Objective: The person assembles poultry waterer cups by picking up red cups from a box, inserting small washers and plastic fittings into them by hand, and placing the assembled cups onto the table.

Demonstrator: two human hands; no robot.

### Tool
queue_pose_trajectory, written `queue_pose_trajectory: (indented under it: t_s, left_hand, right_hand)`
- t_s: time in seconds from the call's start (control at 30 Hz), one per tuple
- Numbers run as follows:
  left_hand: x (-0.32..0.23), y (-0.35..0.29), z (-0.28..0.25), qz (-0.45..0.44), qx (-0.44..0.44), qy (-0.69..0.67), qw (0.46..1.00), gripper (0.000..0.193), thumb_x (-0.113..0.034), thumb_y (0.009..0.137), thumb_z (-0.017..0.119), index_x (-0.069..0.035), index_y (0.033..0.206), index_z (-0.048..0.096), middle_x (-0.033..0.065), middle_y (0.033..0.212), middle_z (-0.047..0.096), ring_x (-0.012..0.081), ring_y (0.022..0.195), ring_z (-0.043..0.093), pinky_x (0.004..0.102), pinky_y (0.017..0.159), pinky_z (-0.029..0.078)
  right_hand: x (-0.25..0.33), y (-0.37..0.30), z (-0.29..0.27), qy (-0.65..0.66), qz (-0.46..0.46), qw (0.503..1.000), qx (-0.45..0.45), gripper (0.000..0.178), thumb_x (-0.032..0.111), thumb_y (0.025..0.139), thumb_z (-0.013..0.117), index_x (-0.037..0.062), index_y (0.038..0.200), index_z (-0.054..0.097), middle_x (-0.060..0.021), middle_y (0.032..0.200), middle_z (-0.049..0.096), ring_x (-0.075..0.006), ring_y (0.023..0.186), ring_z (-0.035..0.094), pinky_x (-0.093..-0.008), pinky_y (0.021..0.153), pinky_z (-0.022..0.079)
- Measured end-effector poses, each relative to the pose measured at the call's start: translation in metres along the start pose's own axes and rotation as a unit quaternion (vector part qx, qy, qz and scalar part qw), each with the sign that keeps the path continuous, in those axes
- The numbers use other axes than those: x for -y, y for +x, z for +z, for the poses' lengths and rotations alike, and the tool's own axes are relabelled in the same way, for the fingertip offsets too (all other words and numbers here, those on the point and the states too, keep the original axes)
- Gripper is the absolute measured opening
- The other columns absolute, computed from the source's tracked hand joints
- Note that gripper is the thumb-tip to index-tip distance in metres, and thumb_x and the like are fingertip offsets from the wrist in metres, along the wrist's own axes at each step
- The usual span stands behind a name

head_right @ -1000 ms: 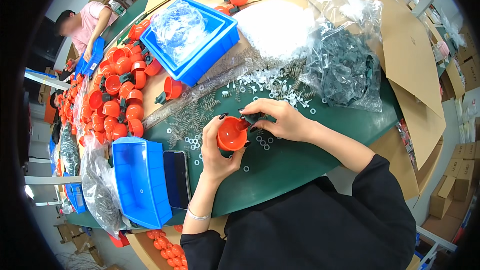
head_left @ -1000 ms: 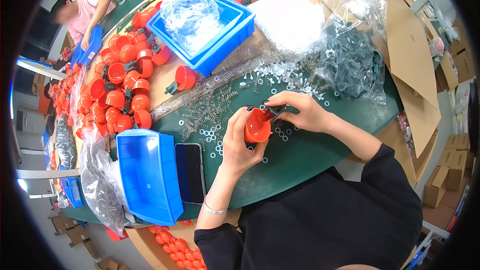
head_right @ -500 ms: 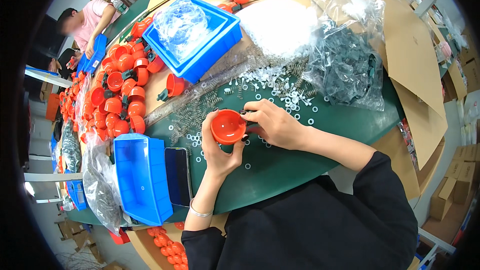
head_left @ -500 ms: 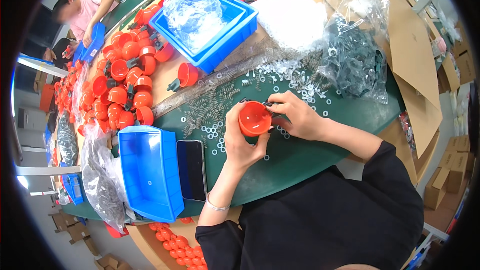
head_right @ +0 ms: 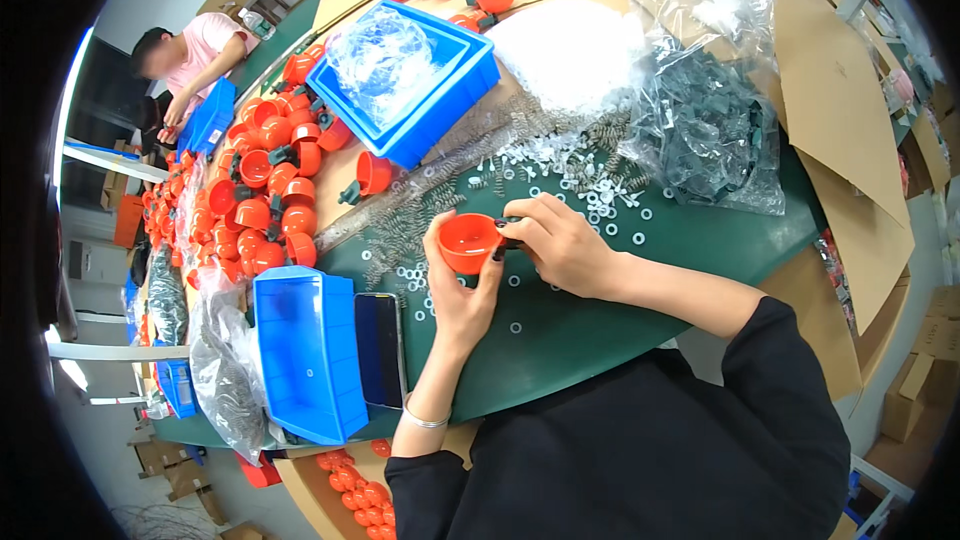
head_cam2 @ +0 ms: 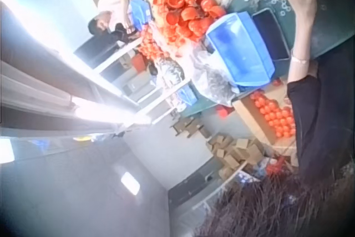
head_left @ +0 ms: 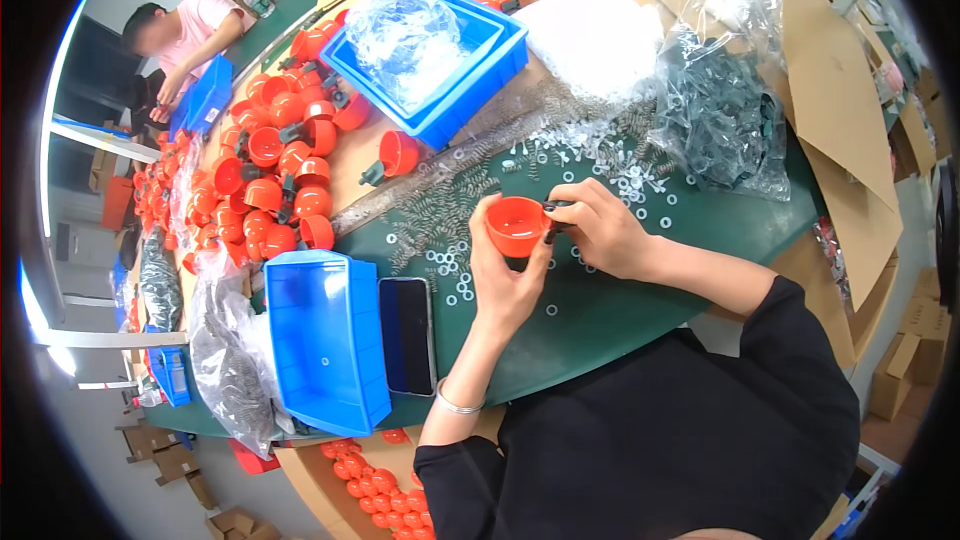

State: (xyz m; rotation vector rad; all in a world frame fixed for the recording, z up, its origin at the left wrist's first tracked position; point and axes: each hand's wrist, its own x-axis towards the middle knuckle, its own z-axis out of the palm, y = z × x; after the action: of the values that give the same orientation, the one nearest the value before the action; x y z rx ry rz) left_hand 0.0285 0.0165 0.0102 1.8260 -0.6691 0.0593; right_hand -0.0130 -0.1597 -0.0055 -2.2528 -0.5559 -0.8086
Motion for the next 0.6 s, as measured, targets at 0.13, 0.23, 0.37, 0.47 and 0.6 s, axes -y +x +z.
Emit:
queue_pose_trajectory:
  t_s: [0.13,0.23,0.37,0.47,0.6]
  left_hand:
    - [0.002,-0.001,0.001,0.001,-0.003,-0.007,1.000,0.066,-0.010,0.080,0.071,0.003,0.133,0.034,0.0171,0.116,0.053,0.0264,0.105,0.058,0.0354,0.093,0.045]
    - [0.004,-0.002,0.002,0.016,-0.008,0.009,1.000,0.068,-0.010,0.080,0.072,0.003,0.134,0.033,0.0172,0.117,0.052,0.0267,0.107,0.057,0.0357,0.094,0.044]
    - [0.005,-0.006,0.006,0.012,-0.005,-0.013,1.000,0.071,-0.010,0.079,0.073,0.003,0.135,0.031,0.0173,0.120,0.051,0.0274,0.109,0.056,0.0366,0.096,0.043]
    - [0.007,-0.008,0.005,0.019,-0.003,-0.015,1.000,0.073,-0.010,0.079,0.073,0.003,0.136,0.030,0.0176,0.120,0.050,0.0270,0.110,0.055,0.0367,0.096,0.042]
    - [0.015,-0.013,0.002,0.029,-0.009,-0.003,1.000,0.074,-0.010,0.079,0.073,0.002,0.136,0.027,0.0175,0.124,0.046,0.0264,0.115,0.051,0.0370,0.101,0.038]
  right_hand:
    - [0.001,0.002,0.000,0.017,0.018,1.000,0.001,0.050,-0.013,0.064,0.068,0.0032,0.108,0.052,-0.0154,0.108,0.057,-0.0337,0.089,0.057,-0.0390,0.073,0.049]
    - [0.001,0.006,-0.003,0.053,0.037,0.998,-0.009,0.043,-0.008,0.068,0.069,0.0032,0.105,0.052,-0.0129,0.106,0.056,-0.0323,0.091,0.058,-0.0396,0.077,0.050]
    - [-0.003,0.002,-0.006,0.047,0.022,0.999,0.011,0.052,-0.008,0.067,0.071,0.0031,0.113,0.050,-0.0149,0.113,0.056,-0.0336,0.099,0.058,-0.0397,0.081,0.051]
    - [-0.003,0.001,-0.007,0.033,0.024,0.999,0.031,0.057,-0.004,0.070,0.071,0.0023,0.121,0.047,-0.0174,0.118,0.055,-0.0356,0.104,0.057,-0.0412,0.085,0.050]
    - [0.002,0.004,-0.015,0.065,0.053,0.993,0.081,0.052,0.019,0.088,0.062,0.0010,0.132,0.041,-0.0201,0.124,0.051,-0.0382,0.107,0.055,-0.0444,0.091,0.046]
